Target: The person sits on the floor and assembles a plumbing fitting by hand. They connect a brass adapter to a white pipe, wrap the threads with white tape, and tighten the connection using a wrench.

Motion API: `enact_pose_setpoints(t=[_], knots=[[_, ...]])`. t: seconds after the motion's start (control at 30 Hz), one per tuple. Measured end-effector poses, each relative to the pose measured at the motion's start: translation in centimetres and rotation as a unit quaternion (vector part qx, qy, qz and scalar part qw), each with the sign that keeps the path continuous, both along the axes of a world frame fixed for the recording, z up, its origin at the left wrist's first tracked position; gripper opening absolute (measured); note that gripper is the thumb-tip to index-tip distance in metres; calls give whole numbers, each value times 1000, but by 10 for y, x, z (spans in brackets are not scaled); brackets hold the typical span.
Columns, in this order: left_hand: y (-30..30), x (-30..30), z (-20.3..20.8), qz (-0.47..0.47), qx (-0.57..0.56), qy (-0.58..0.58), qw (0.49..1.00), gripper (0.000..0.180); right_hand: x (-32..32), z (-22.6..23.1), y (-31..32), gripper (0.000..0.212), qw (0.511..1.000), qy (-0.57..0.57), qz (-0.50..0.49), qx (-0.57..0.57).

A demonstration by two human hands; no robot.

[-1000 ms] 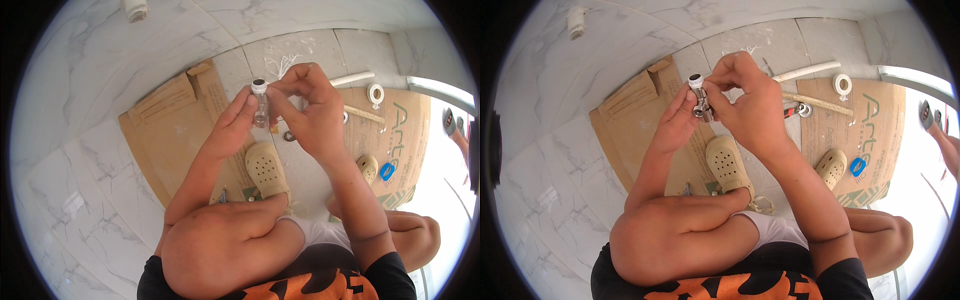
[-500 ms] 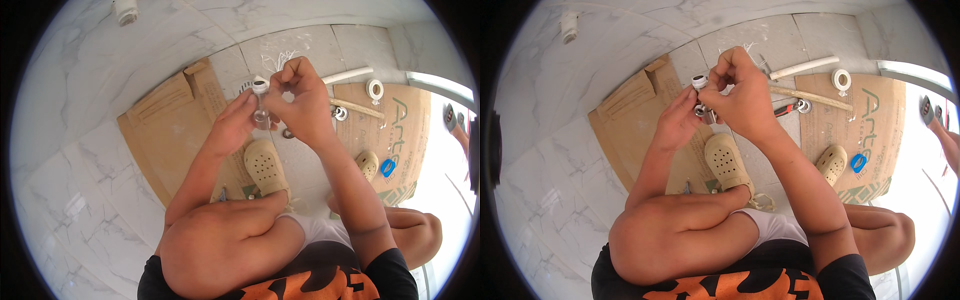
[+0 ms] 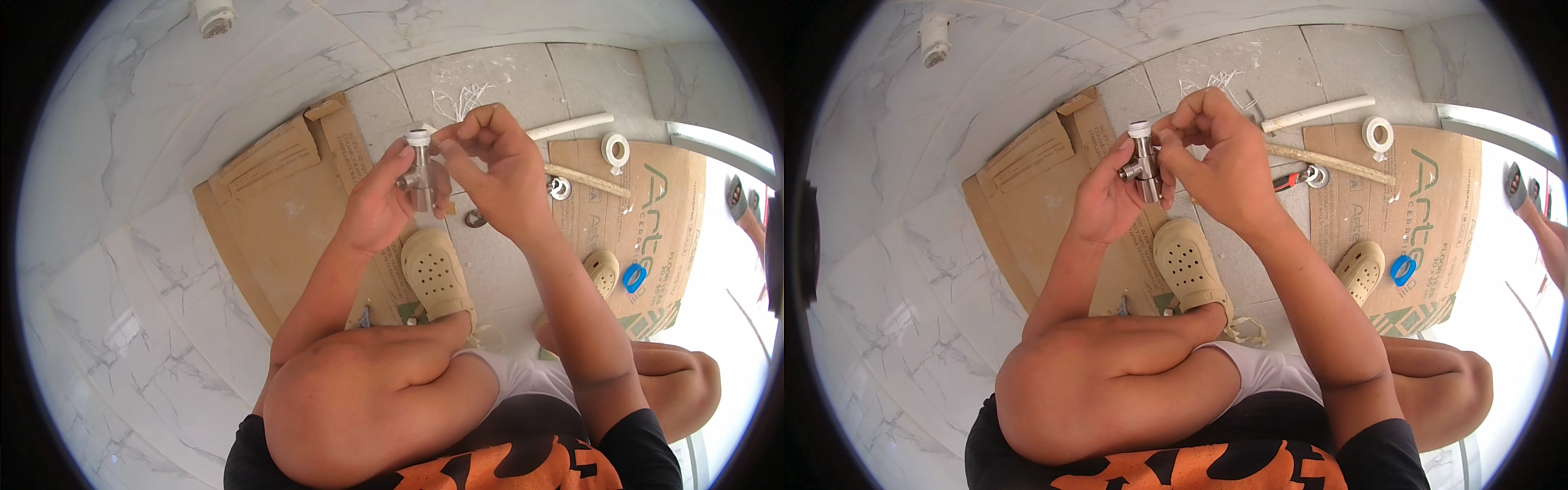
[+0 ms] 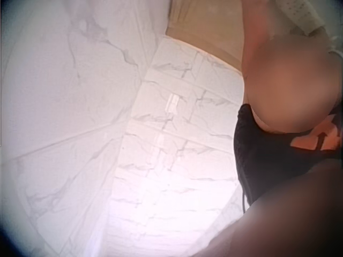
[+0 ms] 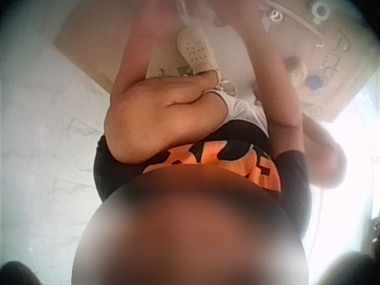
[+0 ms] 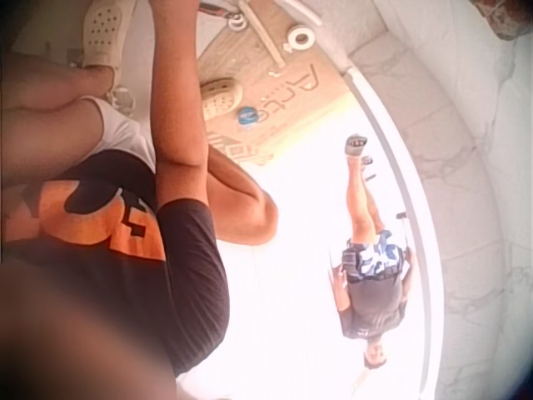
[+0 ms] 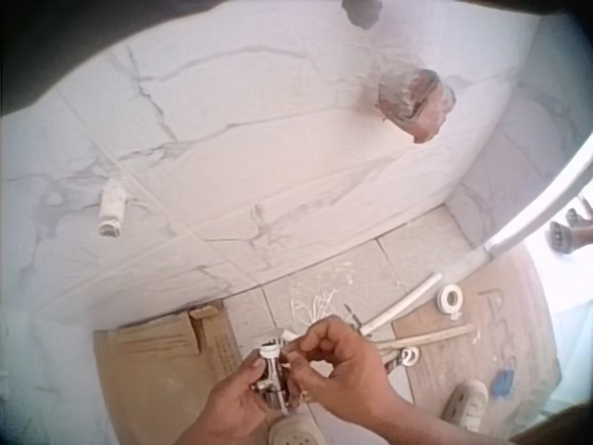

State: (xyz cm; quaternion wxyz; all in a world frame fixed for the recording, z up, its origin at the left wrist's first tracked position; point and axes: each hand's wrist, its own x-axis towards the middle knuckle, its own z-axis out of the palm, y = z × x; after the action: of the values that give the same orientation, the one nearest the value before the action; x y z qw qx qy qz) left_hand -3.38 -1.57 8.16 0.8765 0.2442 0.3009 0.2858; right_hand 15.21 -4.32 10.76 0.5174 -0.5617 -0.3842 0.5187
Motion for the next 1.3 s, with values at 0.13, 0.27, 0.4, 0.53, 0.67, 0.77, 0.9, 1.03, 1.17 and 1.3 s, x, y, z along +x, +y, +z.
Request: enact_pose_setpoints(t=[0.13, 0.27, 0.4, 0.53, 0.67, 0.77, 0.9, 1.03, 1.17, 1.3], knots=[[-4, 9, 12, 4, 67, 195, 979, 35, -1, 5, -3, 19, 994, -104, 13, 1], [-2, 9, 23, 13, 88, 320, 943, 25, -4, 7, -6, 21, 977, -212, 12, 26], [4, 4, 26, -7, 71, 309, 948, 19, -5, 1, -5, 25, 959, -273, 13, 76], [6, 2, 26, 6, 39, 274, 961, 20, -3, -5, -2, 27, 966, -235, 13, 104], [2, 4, 25, 52, 108, 289, 950, 21, 0, -6, 1, 27, 979, -176, 6, 99], [1, 9, 23, 75, 229, 420, 875, 26, 0, -4, -1, 27, 986, -151, 15, 67], [-3, 11, 29, 82, 295, 458, 834, 29, -8, -2, -7, 28, 973, -204, -10, 107], [-4, 13, 31, 107, 366, 449, 808, 29, -14, -1, -9, 31, 952, -268, -30, 142], [-3, 11, 31, 121, 457, 467, 748, 26, -16, 1, -9, 32, 944, -300, -37, 133], [-5, 12, 30, 135, 515, 476, 700, 24, -14, 3, -7, 32, 943, -311, -20, 117]])
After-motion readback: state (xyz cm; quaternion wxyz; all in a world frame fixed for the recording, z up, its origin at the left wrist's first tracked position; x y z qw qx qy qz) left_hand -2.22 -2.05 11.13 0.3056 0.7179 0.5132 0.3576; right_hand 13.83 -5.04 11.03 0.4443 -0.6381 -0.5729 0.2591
